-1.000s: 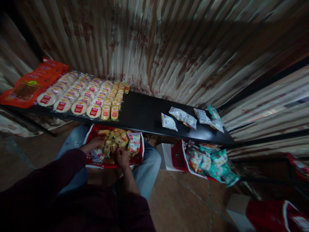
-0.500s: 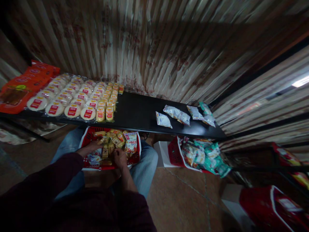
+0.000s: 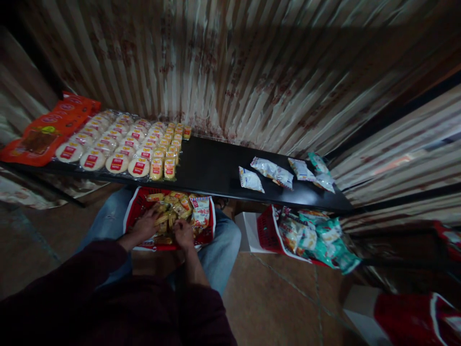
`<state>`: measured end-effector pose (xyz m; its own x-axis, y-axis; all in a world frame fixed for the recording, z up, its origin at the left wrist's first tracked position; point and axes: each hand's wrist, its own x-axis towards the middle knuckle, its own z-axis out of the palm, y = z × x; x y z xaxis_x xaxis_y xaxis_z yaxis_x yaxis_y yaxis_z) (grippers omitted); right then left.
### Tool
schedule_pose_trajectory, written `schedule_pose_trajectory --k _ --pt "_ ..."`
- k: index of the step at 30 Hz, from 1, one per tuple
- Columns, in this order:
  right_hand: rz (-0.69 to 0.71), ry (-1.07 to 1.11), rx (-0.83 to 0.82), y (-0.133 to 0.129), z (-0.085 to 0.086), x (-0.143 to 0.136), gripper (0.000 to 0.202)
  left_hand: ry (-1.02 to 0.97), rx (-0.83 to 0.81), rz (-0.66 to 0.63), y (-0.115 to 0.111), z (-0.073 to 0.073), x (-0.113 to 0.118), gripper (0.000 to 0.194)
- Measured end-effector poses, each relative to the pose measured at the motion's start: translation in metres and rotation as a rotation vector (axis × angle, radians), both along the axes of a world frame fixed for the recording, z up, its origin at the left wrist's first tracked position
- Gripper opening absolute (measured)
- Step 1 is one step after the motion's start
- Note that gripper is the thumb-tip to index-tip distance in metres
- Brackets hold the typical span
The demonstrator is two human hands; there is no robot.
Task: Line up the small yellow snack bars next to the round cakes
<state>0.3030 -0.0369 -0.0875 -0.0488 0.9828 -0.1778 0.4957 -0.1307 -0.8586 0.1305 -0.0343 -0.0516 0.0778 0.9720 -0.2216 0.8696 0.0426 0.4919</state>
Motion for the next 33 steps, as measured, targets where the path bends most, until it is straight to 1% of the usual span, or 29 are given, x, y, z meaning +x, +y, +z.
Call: schedule_pose_trajectory --k 2,3,6,9,11,13,14,15,16,17,19,20,21,23,24,26,28,30,32,33 --pt "-0.046 -0.028 0.021 0.0 0.006 0.001 0.024 -0.033 0.017 -0.104 -0.014 0.003 0.017 0.053" --pt "-0.078 -0.055 0.05 -0.001 0.01 0.003 0.025 -0.073 -0.006 -0.149 -0.02 0.004 0.025 0.053" --pt "-0.175 -0.107 0.173 -0.002 0.021 0.007 0.026 -0.148 -0.024 -0.141 -0.031 0.004 0.041 0.055" --pt "-0.263 -0.071 0.245 -0.003 0.026 0.009 0.029 -0.122 -0.016 -0.09 -0.031 0.006 0.039 0.053" --pt "-0.273 -0.011 0.209 -0.003 0.023 0.008 0.03 -0.107 0.041 -0.013 -0.027 0.009 0.03 0.051" --pt "-0.221 0.047 0.128 -0.004 0.019 0.006 0.03 -0.108 0.134 0.131 -0.02 0.011 0.018 0.047" --pt "-0.186 0.068 0.093 -0.004 0.016 0.006 0.029 -0.106 0.153 0.218 -0.017 0.01 0.011 0.045" --pt "-0.149 0.081 0.07 -0.004 0.013 0.005 0.028 -0.103 0.138 0.289 -0.013 0.008 0.005 0.043" --pt "-0.109 0.089 0.058 -0.004 0.011 0.005 0.026 -0.105 0.075 0.334 -0.011 0.006 0.0 0.043" --pt "-0.069 0.092 0.047 -0.004 0.008 0.005 0.023 -0.111 -0.027 0.364 -0.008 0.003 -0.005 0.041" --pt "-0.002 0.091 0.015 -0.004 0.004 0.005 0.018 -0.121 -0.205 0.384 -0.006 -0.003 -0.012 0.037" --pt "0.022 0.09 -0.003 -0.004 0.003 0.005 0.016 -0.125 -0.234 0.375 -0.006 -0.005 -0.013 0.036" --pt "0.037 0.099 -0.021 -0.004 0.002 0.004 0.014 -0.13 -0.218 0.356 -0.007 -0.007 -0.013 0.036" --pt "0.04 0.161 -0.065 -0.003 0.002 0.003 0.013 -0.136 -0.113 0.298 -0.01 -0.007 -0.008 0.04" --pt "0.026 0.209 -0.094 -0.003 0.003 0.003 0.015 -0.14 -0.059 0.263 -0.012 -0.006 -0.004 0.042" --pt "-0.032 0.312 -0.148 -0.003 0.007 0.002 0.027 -0.155 0.001 0.178 -0.018 -0.002 0.007 0.044" --pt "-0.096 0.383 -0.189 -0.003 0.013 0.002 0.037 -0.186 0.001 0.068 -0.025 0.001 0.017 0.044" --pt "-0.126 0.416 -0.217 -0.003 0.019 0.003 0.038 -0.238 -0.034 -0.035 -0.031 0.003 0.024 0.044" --pt "-0.131 0.43 -0.236 -0.003 0.021 0.004 0.036 -0.288 -0.062 -0.079 -0.034 0.002 0.026 0.04" --pt "-0.131 0.435 -0.238 -0.003 0.02 0.005 0.035 -0.311 -0.074 -0.072 -0.035 0.001 0.024 0.035"
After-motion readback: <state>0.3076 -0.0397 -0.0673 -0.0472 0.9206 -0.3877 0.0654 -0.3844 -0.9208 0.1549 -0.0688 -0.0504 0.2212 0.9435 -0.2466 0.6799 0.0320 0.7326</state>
